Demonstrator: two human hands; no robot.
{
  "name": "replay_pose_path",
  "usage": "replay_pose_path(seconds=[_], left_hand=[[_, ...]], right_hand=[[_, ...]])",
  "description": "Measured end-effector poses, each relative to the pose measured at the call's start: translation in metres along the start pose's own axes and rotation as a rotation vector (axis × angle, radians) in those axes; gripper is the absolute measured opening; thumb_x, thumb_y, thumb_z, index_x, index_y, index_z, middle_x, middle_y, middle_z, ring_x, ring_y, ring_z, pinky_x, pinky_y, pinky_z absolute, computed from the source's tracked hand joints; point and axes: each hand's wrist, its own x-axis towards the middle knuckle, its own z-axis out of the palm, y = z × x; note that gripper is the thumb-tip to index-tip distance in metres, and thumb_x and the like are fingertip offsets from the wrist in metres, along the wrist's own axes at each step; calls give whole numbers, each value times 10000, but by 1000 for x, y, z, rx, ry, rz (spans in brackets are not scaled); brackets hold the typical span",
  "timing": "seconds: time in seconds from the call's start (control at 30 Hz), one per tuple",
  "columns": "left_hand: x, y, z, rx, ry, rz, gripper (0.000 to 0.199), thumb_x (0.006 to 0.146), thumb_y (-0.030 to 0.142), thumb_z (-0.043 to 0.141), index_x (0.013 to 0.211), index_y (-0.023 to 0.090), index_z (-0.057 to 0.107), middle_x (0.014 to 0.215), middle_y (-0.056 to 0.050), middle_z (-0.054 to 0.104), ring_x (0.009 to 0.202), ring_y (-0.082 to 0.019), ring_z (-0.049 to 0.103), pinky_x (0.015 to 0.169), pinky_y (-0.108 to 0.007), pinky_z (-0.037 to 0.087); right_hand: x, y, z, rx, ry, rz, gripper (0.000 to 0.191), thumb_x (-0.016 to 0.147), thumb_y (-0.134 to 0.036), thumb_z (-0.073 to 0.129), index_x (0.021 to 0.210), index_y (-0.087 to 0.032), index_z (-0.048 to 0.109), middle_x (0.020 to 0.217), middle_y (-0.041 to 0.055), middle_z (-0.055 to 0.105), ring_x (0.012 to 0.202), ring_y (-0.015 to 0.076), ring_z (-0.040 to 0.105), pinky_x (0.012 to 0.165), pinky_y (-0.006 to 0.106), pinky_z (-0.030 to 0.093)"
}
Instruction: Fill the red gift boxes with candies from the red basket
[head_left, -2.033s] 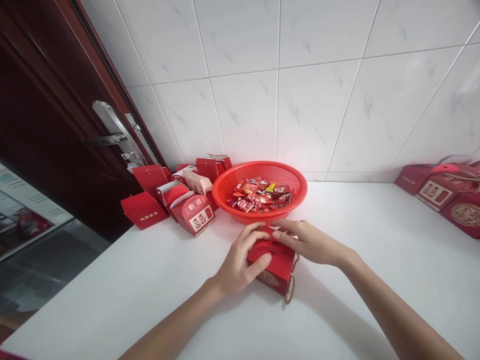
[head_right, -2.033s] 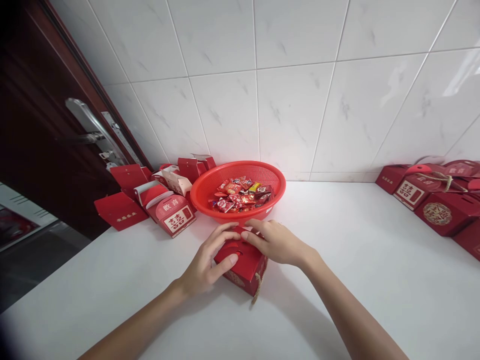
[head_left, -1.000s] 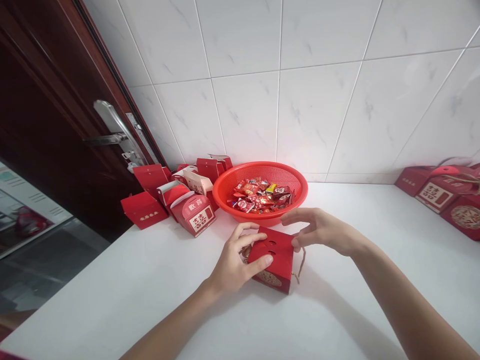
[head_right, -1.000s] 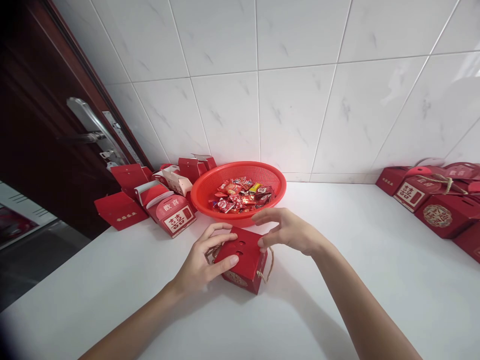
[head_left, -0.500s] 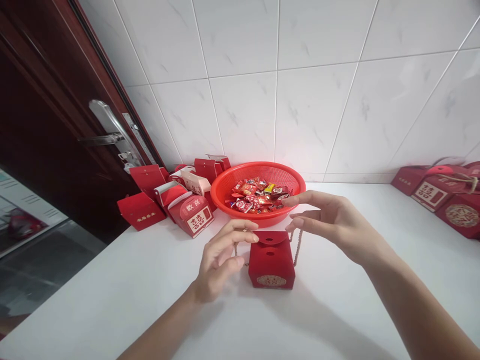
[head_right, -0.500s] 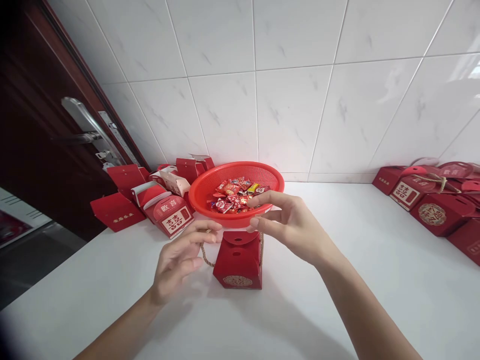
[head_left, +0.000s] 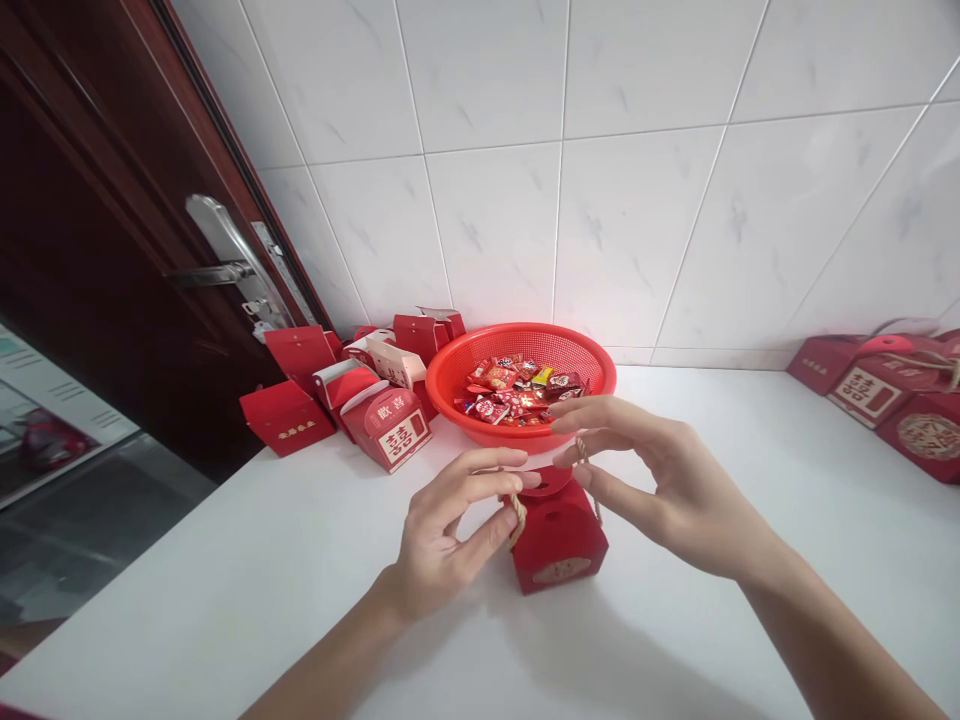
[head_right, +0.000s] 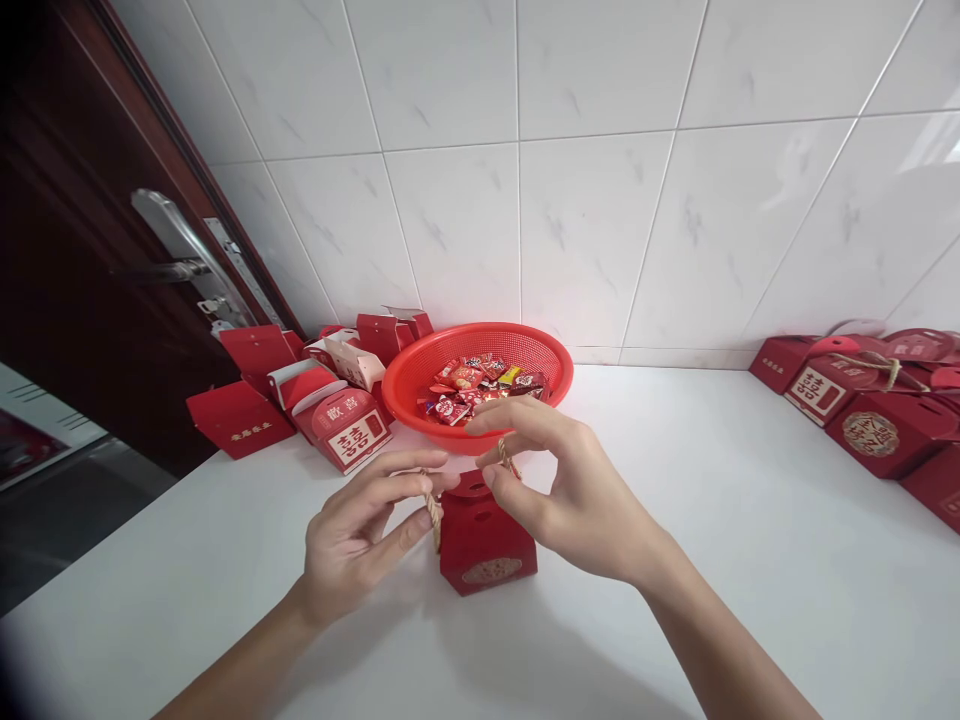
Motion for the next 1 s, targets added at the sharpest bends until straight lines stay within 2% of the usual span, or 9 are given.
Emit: replay_pose_path(seconds=[0.2,0.33,0.5,0.73,0.87,1.0], left_hand=[[-4,-6,5,20,-27,-50,436,900,168,724,1293,327,626,1357,-87,584,1206,-285,644,1013,-461,574],[-4,-3,8,51,-24,-61,415,896,228,738,1288,302,624,1337,-94,580,1211,-278,611,1009,-431,561],[-1,0,12,69,-34,-60,424,885,264,753,1287,285,620,1312,-90,587,1206,-274,591,1000,-411,538],[-1,0,18,44,-97,-130,443,897,232,717,1310,320,582,1241,-58,572,1133,-239,584,947,-362,527],[-1,-2,20,27,-103,-128,425,905,278,700,1307,317,569,1242,-58,558,1145,-253,566,965,-387,511],[-2,-3,21,16,-86,-147,434,899,277,706,1309,314,566,1251,-57,555,1133,-247,572,960,-383,516]], right_hand=[[0,-4,9,18,-77,-9,327,896,-129,593,1185,-265,664,1256,53,684,945,204,728,830,368,642],[0,-6,12,21,-131,-24,387,892,-66,565,1205,-275,660,1242,43,673,1011,184,695,858,326,631],[-3,-10,16,10,-184,-19,287,886,-56,582,1083,-239,680,1177,53,680,975,193,667,813,340,628],[-4,-14,20,113,-257,25,546,829,51,545,1240,-289,666,1186,36,665,965,190,661,848,357,609],[-4,-17,22,188,-311,82,464,845,-2,596,1207,-277,690,1175,50,663,933,196,664,811,355,611],[-4,-16,22,394,-303,193,310,856,-99,666,1137,-227,696,1134,68,668,925,203,670,780,348,609]])
